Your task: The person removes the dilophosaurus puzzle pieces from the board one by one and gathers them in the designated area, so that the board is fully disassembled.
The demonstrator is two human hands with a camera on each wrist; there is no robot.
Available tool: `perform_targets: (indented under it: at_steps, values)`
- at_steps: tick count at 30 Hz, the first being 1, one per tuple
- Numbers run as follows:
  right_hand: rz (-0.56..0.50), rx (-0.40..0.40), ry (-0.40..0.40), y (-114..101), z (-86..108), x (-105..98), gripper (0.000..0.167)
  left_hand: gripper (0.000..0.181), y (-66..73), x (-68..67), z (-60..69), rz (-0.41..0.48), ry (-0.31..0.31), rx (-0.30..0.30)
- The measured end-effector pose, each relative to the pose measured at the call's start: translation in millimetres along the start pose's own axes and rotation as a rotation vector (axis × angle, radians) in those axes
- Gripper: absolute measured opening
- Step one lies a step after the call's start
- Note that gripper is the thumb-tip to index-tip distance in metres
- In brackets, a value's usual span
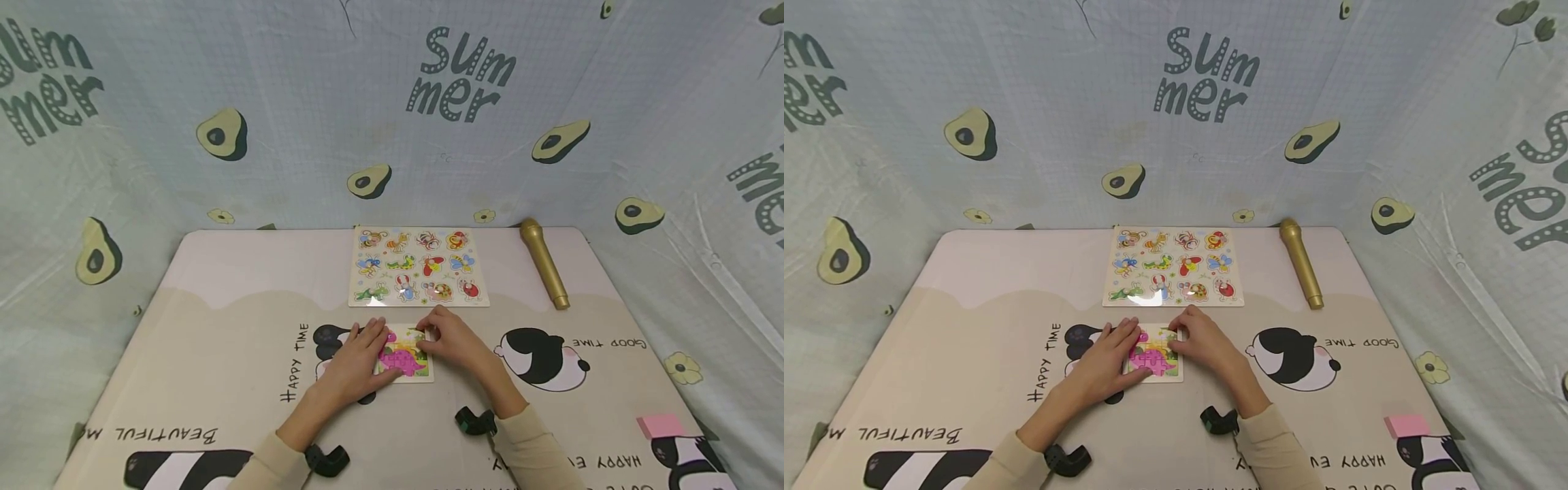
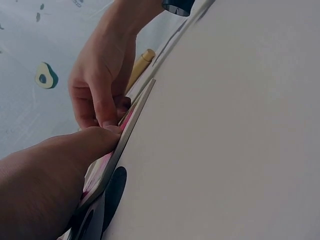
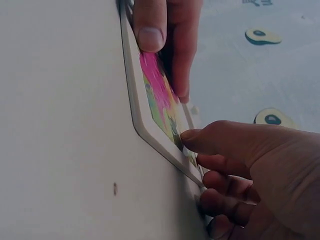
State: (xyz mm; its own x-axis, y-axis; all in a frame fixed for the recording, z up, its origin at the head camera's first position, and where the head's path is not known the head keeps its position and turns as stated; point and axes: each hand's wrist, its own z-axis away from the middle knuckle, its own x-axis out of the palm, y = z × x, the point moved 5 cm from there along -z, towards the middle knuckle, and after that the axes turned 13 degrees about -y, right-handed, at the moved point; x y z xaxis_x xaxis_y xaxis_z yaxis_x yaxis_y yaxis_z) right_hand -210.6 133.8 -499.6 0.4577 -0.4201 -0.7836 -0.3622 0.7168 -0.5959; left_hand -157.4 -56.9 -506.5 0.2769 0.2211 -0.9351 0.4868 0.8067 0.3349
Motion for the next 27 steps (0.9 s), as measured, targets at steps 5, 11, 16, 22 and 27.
perform_targets:
  at_steps: [5, 11, 16, 22, 27]
  values:
    - [-0.039, -0.012, -0.002, 1.9, -1.0, 0.1, 0.024, 0.08, -0.1, 0.0, -0.9, -0.004, 0.0, 0.0]
    - [-0.074, -0.018, -0.009, 3.1, -1.4, 0.5, 0.026, 0.081, -0.4, 0.5, -0.3, 0.004, -0.015, -0.01]
    - [-0.083, -0.016, -0.01, 3.9, -1.8, 0.6, 0.026, 0.081, 1.1, -0.1, -0.5, 0.003, -0.022, -0.014]
    - [-0.094, -0.027, -0.006, 4.1, -1.7, 0.9, 0.023, 0.08, 1.9, 0.5, -0.6, -0.013, -0.02, -0.019]
    - [-0.11, -0.026, -0.008, 5.0, 0.1, 0.8, 0.02, 0.075, 4.1, 0.2, 0.3, -0.02, 0.009, 0.016]
